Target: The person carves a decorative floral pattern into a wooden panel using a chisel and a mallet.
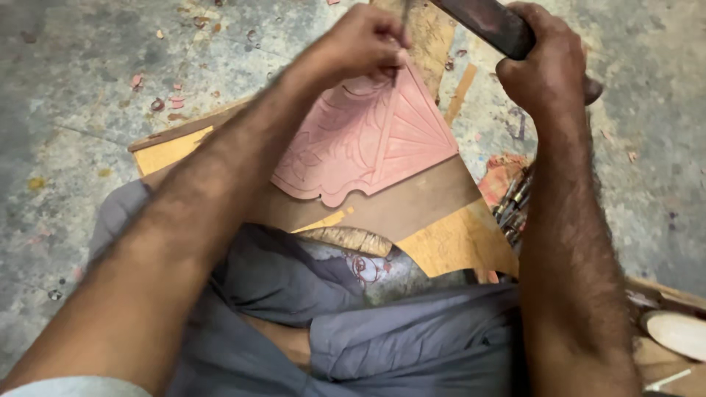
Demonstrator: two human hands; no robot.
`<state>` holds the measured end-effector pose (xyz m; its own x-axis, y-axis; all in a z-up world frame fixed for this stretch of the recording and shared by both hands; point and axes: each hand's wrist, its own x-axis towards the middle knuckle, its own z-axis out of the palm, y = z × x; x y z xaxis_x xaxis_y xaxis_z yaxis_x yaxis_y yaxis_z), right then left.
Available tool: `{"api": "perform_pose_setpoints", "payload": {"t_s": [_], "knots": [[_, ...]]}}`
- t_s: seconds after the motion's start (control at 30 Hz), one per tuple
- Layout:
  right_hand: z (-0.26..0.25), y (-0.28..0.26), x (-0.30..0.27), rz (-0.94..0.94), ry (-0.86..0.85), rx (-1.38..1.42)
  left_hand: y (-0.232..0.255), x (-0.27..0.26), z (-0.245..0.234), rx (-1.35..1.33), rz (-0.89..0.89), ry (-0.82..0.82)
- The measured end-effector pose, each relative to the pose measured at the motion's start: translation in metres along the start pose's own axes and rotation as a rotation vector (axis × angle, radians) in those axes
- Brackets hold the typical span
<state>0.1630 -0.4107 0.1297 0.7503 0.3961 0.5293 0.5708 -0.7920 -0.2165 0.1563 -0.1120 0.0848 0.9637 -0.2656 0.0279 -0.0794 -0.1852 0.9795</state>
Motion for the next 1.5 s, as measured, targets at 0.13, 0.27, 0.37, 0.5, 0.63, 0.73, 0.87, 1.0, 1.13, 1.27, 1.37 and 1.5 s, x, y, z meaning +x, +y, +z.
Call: {"api": "perform_pose_setpoints", "payload": {"t_s": [0.13,0.27,0.37,0.5,0.63,0.73,0.87,1.0,1.13,1.27,1.37,1.5], "knots": [[0.011,-0.006,0.008,0.036,0.015,0.012,-0.005,0.029,0.009,0.060,-0.005,-0.011],[0.016,0.002,0.007,0.056,0.030,0.053,-0.012,0.038,0.006,0.069,-0.081,-0.044],[0.016,0.008,0.010,0.117,0.026,0.036,-0.015,0.042,0.007,0.060,-0.077,-0.067],[0.016,0.006,0.010,0.276,0.017,0.121,-0.020,0.044,0.010,0.157,0.001,-0.067],[0.011,0.003,0.011,0.105,0.028,-0.048,-0.021,0.047,0.013,0.270,0.084,-0.058],[0.005,0.002,0.008,0.057,0.046,0.008,-0.023,0.046,0.015,0.287,0.127,-0.049],[0.002,-0.001,0.007,0.048,0.025,-0.057,-0.022,0.042,0.014,0.326,0.135,-0.037],[0.007,-0.008,0.007,0.083,0.078,0.095,-0.018,0.038,0.014,0.321,0.083,-0.029],[-0.001,-0.015,0.009,0.061,0.031,-0.077,-0.012,0.034,0.017,0.366,0.087,-0.007],[-0.002,-0.019,0.005,0.052,0.065,0.045,-0.013,0.020,0.022,0.364,0.167,0.075],[0.003,-0.019,0.004,0.145,0.053,0.066,-0.015,0.015,0.024,0.399,0.240,0.115],[0.006,-0.017,0.001,0.068,0.102,0.011,-0.016,0.014,0.025,0.396,0.250,0.121]]}}
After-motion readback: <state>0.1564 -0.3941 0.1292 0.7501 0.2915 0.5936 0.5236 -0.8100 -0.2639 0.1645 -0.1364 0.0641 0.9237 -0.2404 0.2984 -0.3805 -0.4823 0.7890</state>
